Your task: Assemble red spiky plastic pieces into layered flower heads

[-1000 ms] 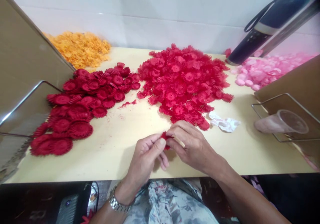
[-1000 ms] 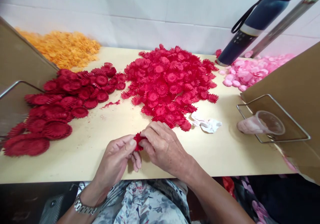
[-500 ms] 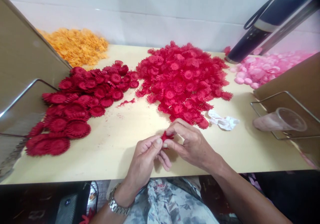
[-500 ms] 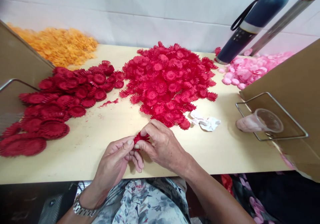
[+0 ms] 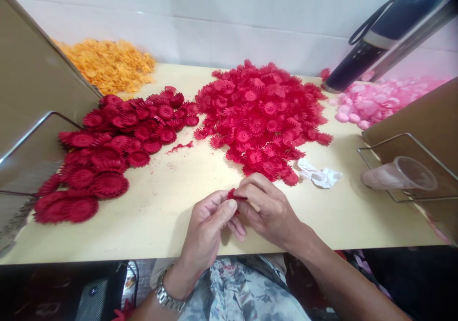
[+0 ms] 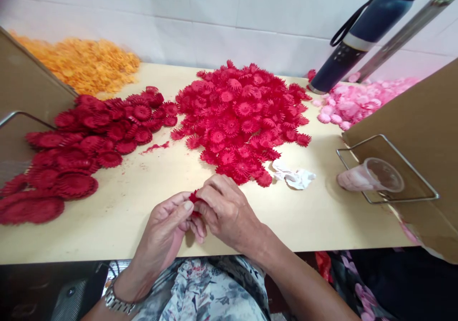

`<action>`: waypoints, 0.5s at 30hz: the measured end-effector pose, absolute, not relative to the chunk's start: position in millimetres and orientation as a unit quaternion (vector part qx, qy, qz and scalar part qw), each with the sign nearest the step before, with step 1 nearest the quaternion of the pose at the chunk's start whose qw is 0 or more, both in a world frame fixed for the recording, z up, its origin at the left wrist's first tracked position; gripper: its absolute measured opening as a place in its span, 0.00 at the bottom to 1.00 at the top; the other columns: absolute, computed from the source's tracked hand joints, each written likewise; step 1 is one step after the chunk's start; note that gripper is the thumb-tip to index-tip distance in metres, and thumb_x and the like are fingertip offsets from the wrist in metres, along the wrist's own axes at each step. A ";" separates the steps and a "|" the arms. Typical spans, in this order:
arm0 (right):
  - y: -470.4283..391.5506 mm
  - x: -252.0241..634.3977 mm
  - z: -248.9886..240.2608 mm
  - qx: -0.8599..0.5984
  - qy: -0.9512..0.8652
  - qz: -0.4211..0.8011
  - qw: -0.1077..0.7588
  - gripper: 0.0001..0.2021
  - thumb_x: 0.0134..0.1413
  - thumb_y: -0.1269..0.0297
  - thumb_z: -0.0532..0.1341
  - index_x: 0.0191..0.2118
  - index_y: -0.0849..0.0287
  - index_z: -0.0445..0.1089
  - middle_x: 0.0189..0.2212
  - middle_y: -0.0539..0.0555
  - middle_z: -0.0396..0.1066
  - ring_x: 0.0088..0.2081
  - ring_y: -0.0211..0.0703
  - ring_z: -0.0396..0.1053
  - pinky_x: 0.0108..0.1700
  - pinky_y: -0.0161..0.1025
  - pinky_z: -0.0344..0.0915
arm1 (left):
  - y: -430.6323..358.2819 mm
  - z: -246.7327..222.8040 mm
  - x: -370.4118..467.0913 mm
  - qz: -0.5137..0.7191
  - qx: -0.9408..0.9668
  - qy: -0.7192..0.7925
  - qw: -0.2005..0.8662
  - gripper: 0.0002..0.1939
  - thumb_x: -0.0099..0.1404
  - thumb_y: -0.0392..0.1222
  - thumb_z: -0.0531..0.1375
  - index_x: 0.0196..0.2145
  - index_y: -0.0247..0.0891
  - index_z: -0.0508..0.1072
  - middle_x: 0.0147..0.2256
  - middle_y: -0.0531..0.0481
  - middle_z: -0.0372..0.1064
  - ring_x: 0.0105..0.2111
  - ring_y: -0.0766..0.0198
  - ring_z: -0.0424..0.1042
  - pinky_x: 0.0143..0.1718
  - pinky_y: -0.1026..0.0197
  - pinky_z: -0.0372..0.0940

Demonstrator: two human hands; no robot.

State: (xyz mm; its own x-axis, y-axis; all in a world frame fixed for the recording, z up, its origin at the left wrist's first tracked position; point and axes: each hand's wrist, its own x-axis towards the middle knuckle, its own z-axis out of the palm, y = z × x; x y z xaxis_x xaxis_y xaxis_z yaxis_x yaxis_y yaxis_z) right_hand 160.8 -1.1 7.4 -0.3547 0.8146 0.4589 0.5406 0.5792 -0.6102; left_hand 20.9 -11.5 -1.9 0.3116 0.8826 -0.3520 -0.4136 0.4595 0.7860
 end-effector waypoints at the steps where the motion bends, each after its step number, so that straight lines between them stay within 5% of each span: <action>1: -2.0 160.2 7.1 -0.420 -0.805 0.179 0.379 0.05 0.55 0.75 0.54 0.34 0.61 0.66 0.30 0.55 0.64 0.32 0.40 0.65 0.33 0.37 0.64 | -10.8 -1.4 21.3 0.431 0.285 0.398 0.758 0.07 0.57 0.40 0.60 0.29 0.32 0.70 0.16 0.53 0.67 0.15 0.68 0.66 0.16 0.68 0.63; 6: -6.3 160.9 6.9 -0.459 -0.759 0.232 0.399 0.08 0.52 0.73 0.58 0.40 0.59 0.63 0.32 0.53 0.66 0.34 0.39 0.66 0.36 0.37 0.65 | -8.8 0.4 22.1 0.471 0.250 0.400 0.746 0.06 0.57 0.38 0.60 0.28 0.32 0.71 0.18 0.53 0.69 0.15 0.69 0.67 0.16 0.67 0.64; 10: -8.4 161.2 6.6 -0.501 -0.722 0.258 0.401 0.02 0.54 0.72 0.56 0.34 0.59 0.65 0.27 0.51 0.65 0.30 0.37 0.64 0.32 0.35 0.63 | -9.7 2.1 22.8 0.495 0.277 0.418 0.709 0.04 0.56 0.37 0.61 0.29 0.33 0.71 0.21 0.53 0.71 0.16 0.68 0.68 0.16 0.66 0.65; 15: -11.0 158.6 11.3 -0.495 -0.709 0.289 0.410 0.06 0.55 0.71 0.55 0.27 0.60 0.65 0.22 0.50 0.63 0.25 0.37 0.61 0.28 0.35 0.59 | -9.5 2.7 22.7 0.487 0.278 0.438 0.702 0.06 0.53 0.39 0.63 0.26 0.34 0.70 0.18 0.55 0.68 0.14 0.69 0.66 0.14 0.67 0.62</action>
